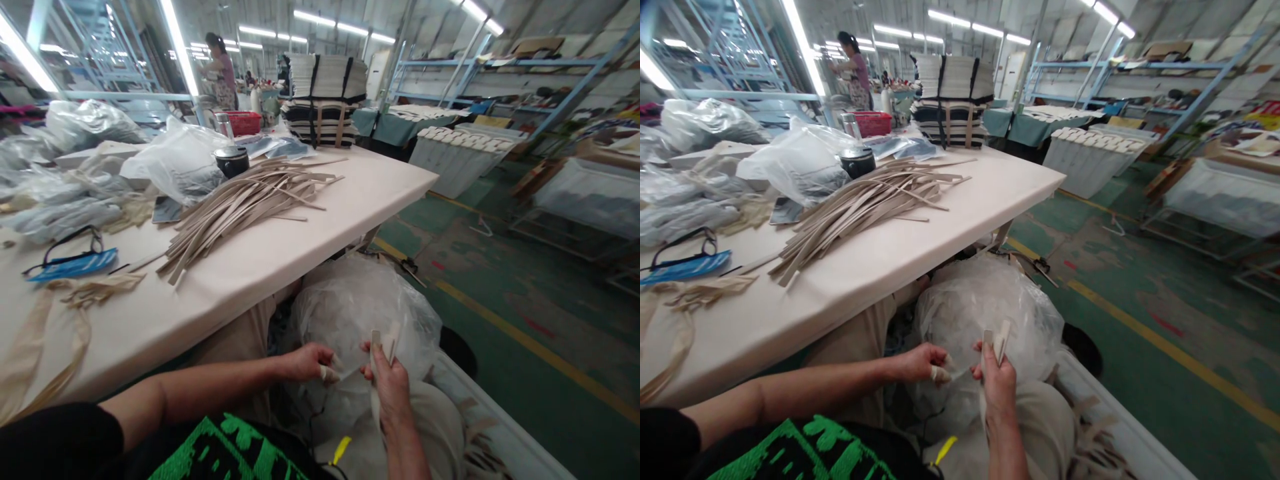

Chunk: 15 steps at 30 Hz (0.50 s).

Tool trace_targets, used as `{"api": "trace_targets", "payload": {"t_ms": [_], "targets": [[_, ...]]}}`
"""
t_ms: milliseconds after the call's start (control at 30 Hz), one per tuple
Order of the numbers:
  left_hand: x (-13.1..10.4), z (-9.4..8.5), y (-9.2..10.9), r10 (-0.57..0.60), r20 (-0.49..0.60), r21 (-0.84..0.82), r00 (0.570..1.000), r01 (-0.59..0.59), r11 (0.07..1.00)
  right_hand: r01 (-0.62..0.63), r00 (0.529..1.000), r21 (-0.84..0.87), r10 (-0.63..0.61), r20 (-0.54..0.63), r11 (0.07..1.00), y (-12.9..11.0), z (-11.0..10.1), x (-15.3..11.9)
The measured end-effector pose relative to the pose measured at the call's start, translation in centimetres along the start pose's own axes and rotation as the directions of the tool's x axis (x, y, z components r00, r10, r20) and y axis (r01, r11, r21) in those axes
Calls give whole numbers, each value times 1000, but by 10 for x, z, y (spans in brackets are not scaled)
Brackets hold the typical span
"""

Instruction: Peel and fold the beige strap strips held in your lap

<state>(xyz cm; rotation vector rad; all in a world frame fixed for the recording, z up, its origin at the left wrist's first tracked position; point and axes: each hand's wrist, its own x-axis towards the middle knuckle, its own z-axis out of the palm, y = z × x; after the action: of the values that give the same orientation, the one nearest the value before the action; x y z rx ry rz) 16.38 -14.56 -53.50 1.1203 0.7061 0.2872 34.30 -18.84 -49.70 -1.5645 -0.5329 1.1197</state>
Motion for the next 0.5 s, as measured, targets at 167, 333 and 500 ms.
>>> {"api": "trace_targets", "payload": {"t_ms": [167, 333, 500], "targets": [[0, 2, -1, -56, 23, -5, 998, 57, 998, 46, 980, 118, -23, -196, 992, -1, -21, 15], [-2, 2, -5, -94, 81, 126, 992, 84, 988, 57, 962, 178, -7, -273, 982, 5, -36, 20], [-10, -3, -2, -153, 137, 482, 979, 69, 874, 99, 945, 171, -39, -324, 980, 8, -46, 23]]}}
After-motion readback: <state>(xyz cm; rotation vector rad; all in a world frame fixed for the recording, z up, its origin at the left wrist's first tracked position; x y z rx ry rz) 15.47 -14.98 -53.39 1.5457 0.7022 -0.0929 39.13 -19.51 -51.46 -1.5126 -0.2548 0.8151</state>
